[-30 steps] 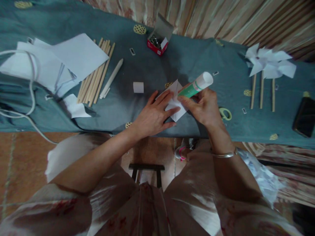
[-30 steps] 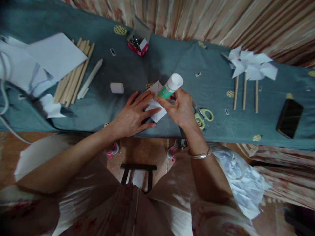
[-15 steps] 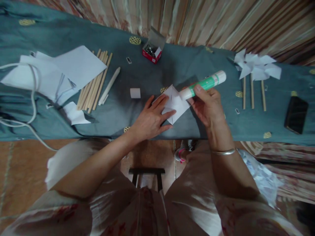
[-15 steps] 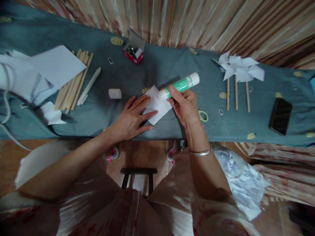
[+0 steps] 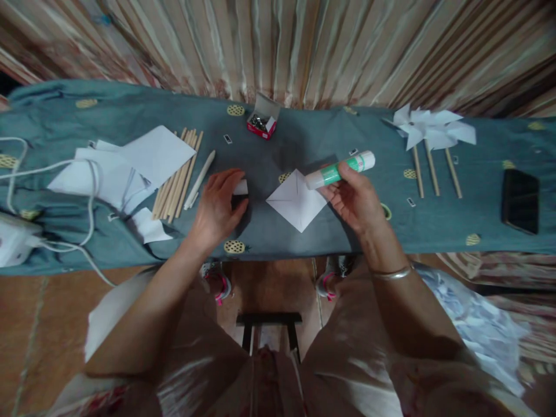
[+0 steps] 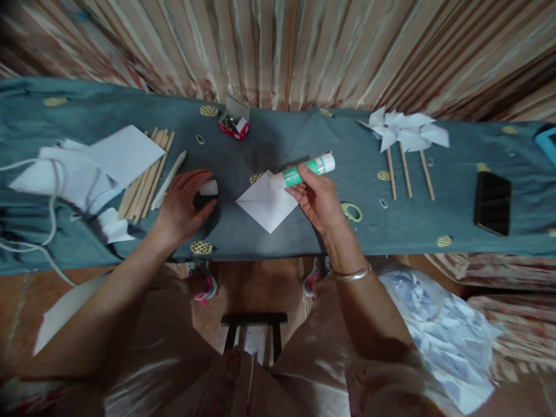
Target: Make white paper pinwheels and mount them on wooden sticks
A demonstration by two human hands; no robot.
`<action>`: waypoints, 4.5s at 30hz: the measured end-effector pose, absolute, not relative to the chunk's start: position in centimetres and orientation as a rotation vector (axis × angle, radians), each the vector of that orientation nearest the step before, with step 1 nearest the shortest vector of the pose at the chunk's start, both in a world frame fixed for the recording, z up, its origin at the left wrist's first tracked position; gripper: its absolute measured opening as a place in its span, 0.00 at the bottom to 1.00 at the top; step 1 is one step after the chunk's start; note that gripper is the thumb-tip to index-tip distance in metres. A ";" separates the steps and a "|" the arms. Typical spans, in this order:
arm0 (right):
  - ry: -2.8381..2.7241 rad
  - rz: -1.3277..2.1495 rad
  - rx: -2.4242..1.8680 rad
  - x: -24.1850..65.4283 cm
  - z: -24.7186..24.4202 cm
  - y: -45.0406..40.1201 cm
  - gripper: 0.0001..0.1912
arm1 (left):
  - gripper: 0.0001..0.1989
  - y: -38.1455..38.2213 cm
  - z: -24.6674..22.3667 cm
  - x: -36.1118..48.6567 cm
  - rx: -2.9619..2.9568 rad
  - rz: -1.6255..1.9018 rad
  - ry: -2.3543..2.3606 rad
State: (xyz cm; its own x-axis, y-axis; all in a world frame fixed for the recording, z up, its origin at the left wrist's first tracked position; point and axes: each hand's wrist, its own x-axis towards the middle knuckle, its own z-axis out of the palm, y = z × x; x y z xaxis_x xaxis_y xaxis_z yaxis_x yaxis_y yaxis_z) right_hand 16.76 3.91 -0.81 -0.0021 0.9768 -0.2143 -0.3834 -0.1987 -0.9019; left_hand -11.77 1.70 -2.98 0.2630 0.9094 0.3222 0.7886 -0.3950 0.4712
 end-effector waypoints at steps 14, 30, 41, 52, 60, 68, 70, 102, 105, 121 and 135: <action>-0.765 1.659 -1.020 13.4 -0.4 2.7 0.19 | 0.18 0.3 -1.6 -8.1 1.758 1.029 1.391; -0.805 1.615 -1.040 13.3 -0.6 2.6 0.19 | 0.19 0.5 -2.0 -7.2 1.816 1.006 1.402; -0.834 1.601 -1.112 13.2 -0.5 2.5 0.20 | 0.18 0.2 -1.6 -7.5 2.055 0.974 1.425; -0.775 1.597 -1.119 11.5 -1.1 2.3 0.22 | 0.17 0.1 -2.0 -7.7 2.223 0.982 1.435; -0.776 1.617 -1.093 10.5 -1.4 2.5 0.23 | 0.18 0.2 -2.0 -7.9 2.098 1.003 1.467; -0.959 1.607 -1.111 11.9 -0.8 2.6 0.24 | 0.17 1.2 -2.1 -8.6 1.824 1.021 1.581; -1.029 1.470 -1.156 13.7 -0.8 2.8 0.23 | 0.15 1.7 -2.1 -9.5 1.796 1.053 1.641; -2.055 0.004 -1.866 26.3 -0.2 -1.1 0.16 | 0.18 1.3 -3.6 -6.6 2.474 0.734 1.535; -2.088 -0.006 -1.959 27.1 0.6 -1.4 0.16 | 0.19 1.7 -3.3 -6.1 2.422 0.675 1.581; -2.268 0.108 -2.105 27.1 1.2 -2.1 0.18 | 0.15 2.6 -3.1 -4.0 1.930 0.914 1.549; -2.283 0.022 -2.054 27.2 0.4 -2.0 0.16 | 0.16 2.6 -3.5 -3.5 1.858 1.029 1.451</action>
